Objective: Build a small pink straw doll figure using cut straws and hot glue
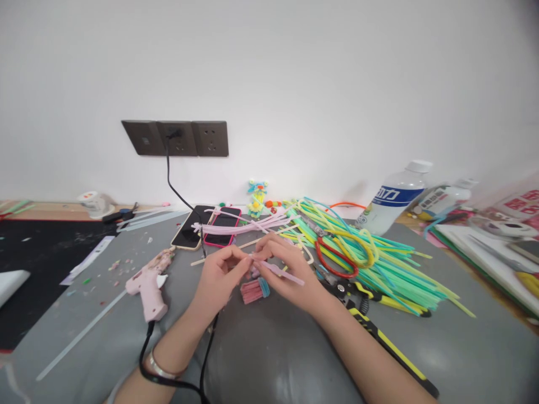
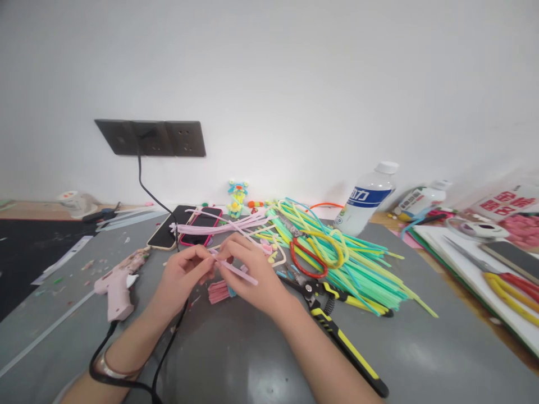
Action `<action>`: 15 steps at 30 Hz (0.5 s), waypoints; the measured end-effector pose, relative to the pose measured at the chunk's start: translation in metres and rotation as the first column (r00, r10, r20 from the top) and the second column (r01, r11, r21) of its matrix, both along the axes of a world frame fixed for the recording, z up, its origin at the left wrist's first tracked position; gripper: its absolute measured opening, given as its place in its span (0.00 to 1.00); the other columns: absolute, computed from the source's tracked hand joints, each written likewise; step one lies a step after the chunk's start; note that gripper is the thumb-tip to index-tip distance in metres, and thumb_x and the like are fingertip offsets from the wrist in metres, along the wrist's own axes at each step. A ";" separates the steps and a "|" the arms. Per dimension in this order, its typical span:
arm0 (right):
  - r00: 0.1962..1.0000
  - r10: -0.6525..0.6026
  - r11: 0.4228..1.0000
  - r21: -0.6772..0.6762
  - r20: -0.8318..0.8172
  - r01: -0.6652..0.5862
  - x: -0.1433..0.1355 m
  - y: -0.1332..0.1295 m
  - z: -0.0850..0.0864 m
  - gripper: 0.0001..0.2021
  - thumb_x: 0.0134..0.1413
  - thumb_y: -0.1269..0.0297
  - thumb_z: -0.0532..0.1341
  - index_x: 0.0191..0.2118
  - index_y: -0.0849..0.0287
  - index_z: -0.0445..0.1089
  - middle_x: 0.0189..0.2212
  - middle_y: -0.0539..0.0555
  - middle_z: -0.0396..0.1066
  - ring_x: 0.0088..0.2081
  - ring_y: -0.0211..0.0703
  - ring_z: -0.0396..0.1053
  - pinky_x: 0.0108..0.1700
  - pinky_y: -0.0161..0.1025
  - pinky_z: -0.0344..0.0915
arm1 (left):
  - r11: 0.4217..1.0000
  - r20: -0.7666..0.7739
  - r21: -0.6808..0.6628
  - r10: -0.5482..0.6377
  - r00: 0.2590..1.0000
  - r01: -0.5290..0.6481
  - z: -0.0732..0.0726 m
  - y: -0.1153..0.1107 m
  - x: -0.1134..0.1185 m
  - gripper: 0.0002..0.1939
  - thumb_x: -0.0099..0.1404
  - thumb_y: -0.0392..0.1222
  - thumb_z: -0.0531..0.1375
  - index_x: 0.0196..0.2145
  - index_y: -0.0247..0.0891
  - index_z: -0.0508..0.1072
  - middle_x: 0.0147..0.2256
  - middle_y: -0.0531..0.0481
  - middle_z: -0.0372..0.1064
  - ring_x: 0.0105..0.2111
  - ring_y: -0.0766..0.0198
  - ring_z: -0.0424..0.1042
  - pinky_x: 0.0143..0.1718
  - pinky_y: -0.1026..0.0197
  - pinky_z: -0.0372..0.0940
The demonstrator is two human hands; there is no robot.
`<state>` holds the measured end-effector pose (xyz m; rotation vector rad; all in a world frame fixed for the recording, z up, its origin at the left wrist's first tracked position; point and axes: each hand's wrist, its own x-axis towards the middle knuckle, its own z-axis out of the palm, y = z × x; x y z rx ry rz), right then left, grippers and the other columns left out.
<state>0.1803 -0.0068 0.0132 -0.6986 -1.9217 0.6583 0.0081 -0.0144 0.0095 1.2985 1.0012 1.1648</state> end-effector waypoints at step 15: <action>1.000 -0.010 0.999 0.047 0.008 0.009 0.000 -0.001 0.000 0.08 0.63 0.70 0.57 0.42 0.59 0.74 0.34 0.55 0.71 0.35 0.41 0.69 0.39 0.38 0.66 | 0.984 0.207 -0.179 0.037 0.978 0.001 0.001 -0.002 0.004 0.15 0.55 0.46 0.68 0.22 0.36 0.68 0.18 0.54 0.70 0.19 0.70 0.67 0.20 0.70 0.60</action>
